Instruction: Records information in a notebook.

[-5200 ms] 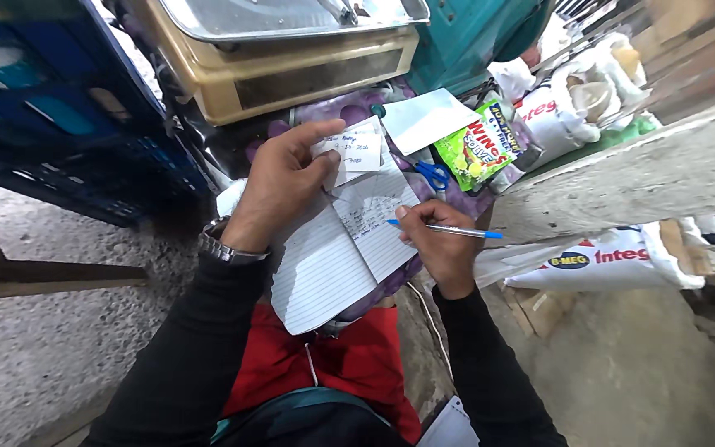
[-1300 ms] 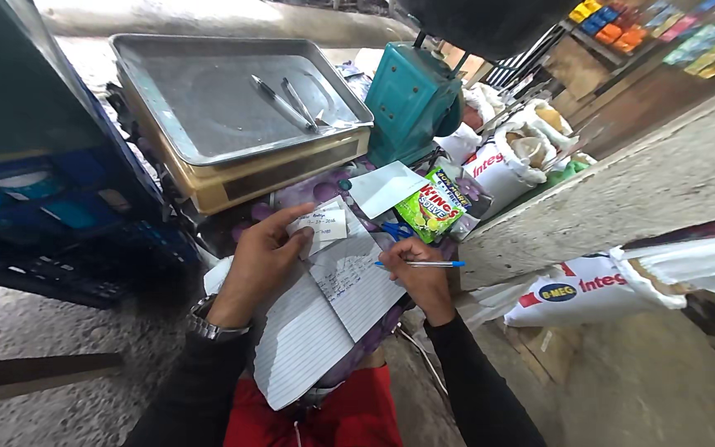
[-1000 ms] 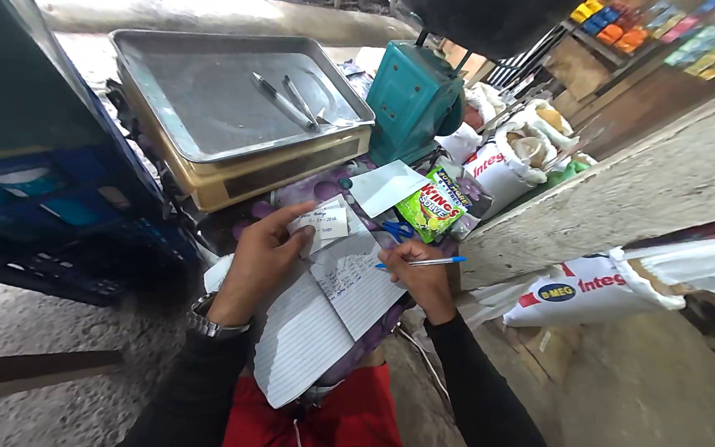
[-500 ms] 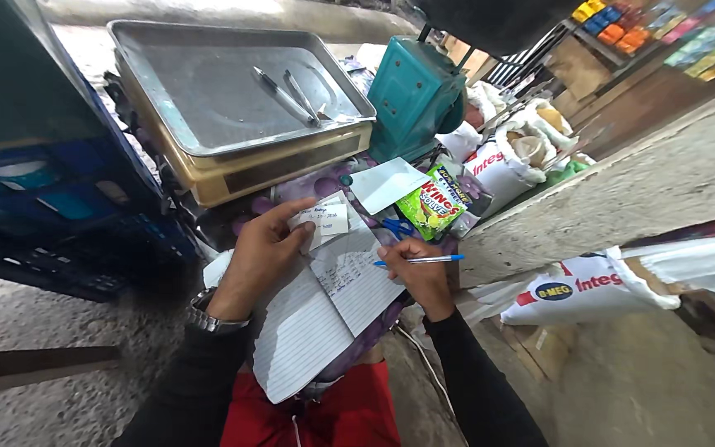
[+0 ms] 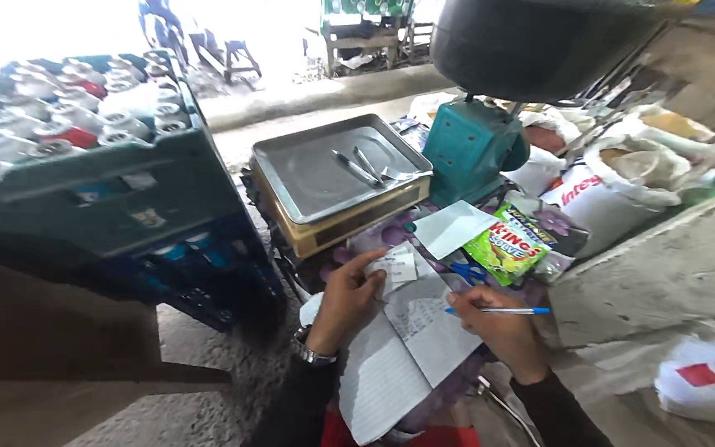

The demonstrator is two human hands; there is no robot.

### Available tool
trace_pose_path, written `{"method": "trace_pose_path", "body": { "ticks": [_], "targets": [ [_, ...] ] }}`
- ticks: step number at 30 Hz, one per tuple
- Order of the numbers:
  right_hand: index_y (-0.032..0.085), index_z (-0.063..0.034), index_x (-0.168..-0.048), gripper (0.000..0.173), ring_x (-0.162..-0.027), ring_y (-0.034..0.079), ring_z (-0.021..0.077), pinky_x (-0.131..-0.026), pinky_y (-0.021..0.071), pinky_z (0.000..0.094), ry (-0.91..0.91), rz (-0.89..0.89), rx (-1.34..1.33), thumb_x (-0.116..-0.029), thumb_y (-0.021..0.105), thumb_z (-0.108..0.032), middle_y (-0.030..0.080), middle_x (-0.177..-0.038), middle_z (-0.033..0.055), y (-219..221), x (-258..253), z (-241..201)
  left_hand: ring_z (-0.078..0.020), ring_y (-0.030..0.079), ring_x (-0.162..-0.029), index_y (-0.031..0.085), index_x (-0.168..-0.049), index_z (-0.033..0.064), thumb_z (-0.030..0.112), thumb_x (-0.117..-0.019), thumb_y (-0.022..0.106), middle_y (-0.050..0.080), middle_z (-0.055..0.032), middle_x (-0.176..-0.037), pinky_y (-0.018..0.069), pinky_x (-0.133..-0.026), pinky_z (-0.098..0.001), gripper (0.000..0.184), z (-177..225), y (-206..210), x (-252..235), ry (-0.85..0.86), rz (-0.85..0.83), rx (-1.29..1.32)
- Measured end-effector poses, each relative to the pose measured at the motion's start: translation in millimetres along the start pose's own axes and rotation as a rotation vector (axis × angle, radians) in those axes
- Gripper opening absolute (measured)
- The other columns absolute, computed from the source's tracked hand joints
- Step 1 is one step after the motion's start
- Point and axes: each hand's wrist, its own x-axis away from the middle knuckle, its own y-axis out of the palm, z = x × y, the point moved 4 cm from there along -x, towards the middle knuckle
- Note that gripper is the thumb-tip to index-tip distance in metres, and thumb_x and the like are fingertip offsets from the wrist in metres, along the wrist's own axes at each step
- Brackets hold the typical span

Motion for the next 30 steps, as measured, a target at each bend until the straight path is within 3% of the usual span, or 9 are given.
{"method": "trace_pose_path", "body": {
  "ticks": [8,11,14,18,22,30],
  "targets": [
    [0.074,-0.0105,-0.086,0.022,-0.054,0.065,0.0133,-0.049,0.0568,0.0295,0.025,0.012,0.049,-0.0915,0.078,-0.032,0.07,-0.07,0.001,-2.6,0.2,1.9,-0.0133,0.072,-0.08,0.066,-0.136,0.0142,0.014,-0.0987,0.067,0.076,-0.004,-0.106,0.0624,-0.075,-0.0326,0.037,8.0,2.1,2.8,-0.035,0.007,0.012],
    [0.074,-0.0089,-0.086,0.021,-0.056,0.066,0.0123,-0.051,0.0576,0.0304,0.061,0.026,0.081,-0.0901,0.078,-0.029,0.071,-0.071,0.0014,-4.9,2.2,-0.2,-0.0119,0.072,-0.084,0.066,-0.137,0.0157,0.014,-0.0981,0.068,0.075,-0.0029,-0.111,0.0626,-0.079,-0.033,0.039,7.4,4.5,3.5,-0.001,0.009,-0.033],
    [0.072,-0.0034,-0.088,0.021,-0.061,0.067,0.0134,-0.057,0.0602,0.0341,0.074,-0.022,0.069,-0.0922,0.076,-0.024,0.071,-0.074,0.0048,-0.8,-0.8,-3.9,-0.013,0.072,-0.083,0.066,-0.137,0.0156,0.015,-0.0982,0.067,0.075,-0.0043,-0.109,0.0627,-0.078,-0.0347,0.039,12.9,0.6,4.7,-0.019,0.016,-0.019],
    [0.072,-0.0029,-0.09,0.024,-0.062,0.068,0.0163,-0.06,0.0609,0.0381,0.094,-0.047,0.058,-0.0947,0.074,-0.027,0.071,-0.075,0.0065,-5.6,2.2,-4.0,-0.0144,0.071,-0.075,0.065,-0.138,0.0217,0.02,-0.0991,0.067,0.076,-0.0038,-0.098,0.0624,-0.071,-0.0367,0.039,13.8,6.1,8.4,-0.061,-0.005,-0.034],
    [0.072,-0.0026,-0.088,0.026,-0.062,0.068,0.0172,-0.06,0.0611,0.039,0.064,-0.023,0.065,-0.0944,0.075,-0.027,0.071,-0.075,0.007,-2.3,-1.7,0.0,-0.0127,0.072,-0.081,0.066,-0.137,0.0196,0.018,-0.0987,0.067,0.076,-0.0028,-0.105,0.0627,-0.078,-0.0362,0.038,14.1,3.5,4.5,-0.016,-0.01,-0.071],
    [0.07,-0.0038,-0.083,0.025,-0.057,0.065,0.0149,-0.054,0.0579,0.0338,0.06,-0.028,0.037,-0.0931,0.077,-0.026,0.069,-0.069,0.0056,-1.1,0.4,-0.3,-0.0115,0.072,-0.082,0.067,-0.136,0.0215,0.021,-0.0988,0.067,0.076,-0.0011,-0.109,0.0619,-0.077,-0.0346,0.037,4.5,0.3,4.2,0.012,0.008,-0.135]
  ]
}}
